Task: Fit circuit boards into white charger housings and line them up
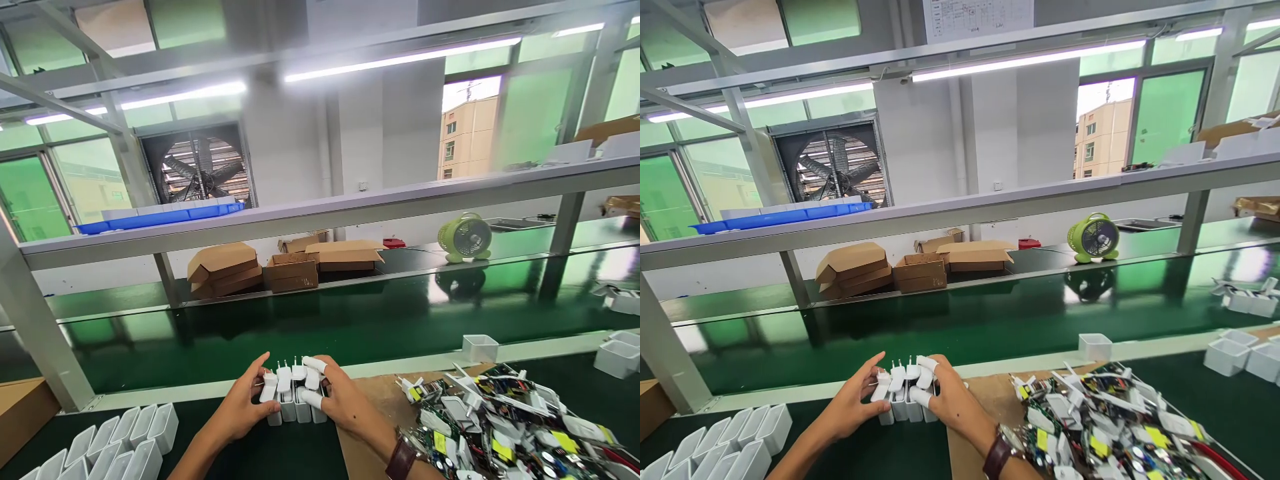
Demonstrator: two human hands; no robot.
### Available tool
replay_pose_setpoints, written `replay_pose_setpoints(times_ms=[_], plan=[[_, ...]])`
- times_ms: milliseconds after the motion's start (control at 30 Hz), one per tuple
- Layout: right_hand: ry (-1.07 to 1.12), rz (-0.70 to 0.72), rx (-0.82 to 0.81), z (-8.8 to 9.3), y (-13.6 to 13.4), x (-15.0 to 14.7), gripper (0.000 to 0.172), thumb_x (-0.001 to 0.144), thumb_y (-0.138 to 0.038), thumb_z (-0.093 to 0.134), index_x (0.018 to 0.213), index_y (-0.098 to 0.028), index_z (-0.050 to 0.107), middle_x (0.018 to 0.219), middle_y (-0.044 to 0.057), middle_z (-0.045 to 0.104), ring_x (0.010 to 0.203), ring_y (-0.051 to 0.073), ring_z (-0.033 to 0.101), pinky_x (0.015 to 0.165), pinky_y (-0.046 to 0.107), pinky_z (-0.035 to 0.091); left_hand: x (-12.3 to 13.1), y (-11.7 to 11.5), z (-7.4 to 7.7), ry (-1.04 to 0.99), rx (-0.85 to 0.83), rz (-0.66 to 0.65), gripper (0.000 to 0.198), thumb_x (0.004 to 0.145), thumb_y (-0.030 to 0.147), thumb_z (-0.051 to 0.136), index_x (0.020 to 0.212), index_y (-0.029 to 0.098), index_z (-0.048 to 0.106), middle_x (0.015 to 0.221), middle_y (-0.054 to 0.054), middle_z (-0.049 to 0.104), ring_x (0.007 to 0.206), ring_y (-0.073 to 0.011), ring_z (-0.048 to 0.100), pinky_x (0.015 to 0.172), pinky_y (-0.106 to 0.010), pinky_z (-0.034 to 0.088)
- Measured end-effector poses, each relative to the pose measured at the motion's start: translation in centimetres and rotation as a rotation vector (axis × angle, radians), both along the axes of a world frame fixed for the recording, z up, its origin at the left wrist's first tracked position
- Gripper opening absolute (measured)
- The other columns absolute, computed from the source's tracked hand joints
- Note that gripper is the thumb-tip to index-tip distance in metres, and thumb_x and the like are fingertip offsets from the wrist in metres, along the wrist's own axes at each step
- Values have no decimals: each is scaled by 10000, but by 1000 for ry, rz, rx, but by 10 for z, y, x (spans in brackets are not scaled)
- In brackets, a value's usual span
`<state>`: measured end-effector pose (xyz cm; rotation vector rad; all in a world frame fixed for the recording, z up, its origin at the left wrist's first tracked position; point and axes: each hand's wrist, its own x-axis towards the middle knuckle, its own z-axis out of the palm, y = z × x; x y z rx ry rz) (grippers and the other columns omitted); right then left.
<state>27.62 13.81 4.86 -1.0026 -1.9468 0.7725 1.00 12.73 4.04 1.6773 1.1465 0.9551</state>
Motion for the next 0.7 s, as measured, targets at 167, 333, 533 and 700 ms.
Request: replay_pose_setpoints(times_ms=[167,333,533,700], plan=[[-4,-56,-53,-3,6,0,506,982,-363,597,1464,-212,610,1182,98,710,1003,249,700,937,392,585,3,5,0,-19,-5,87,1031,863,717,685,1606,96,328,1215,-149,733,1165,-302,718,1072,-451,526],[-68,-131,-64,-6,5,-1,643,934,-369,631,1535,-162,539,1179,129,727,936,265,706,872,415,600,15,5,-4,-12,40,211,956,932,794,534,1552,81,387,1275,-209,732,1219,-344,700,1061,-499,528],[-121,-200,-35,12,-23,36,747,886,-458,613,1566,-173,495,1391,175,654,1092,312,712,952,468,601,-22,-59,21,-42,151,354,767,989,720,540,1563,237,381,1562,-187,545,1430,-339,561,1144,-529,498],[-140,-173,-20,18,-33,93,619,864,-521,669,1416,-242,652,1358,165,724,1247,387,687,1089,594,526,-100,-147,79,103,398,684,708,947,608,705,1541,328,440,1457,-106,649,1268,-319,689,1031,-497,612]])
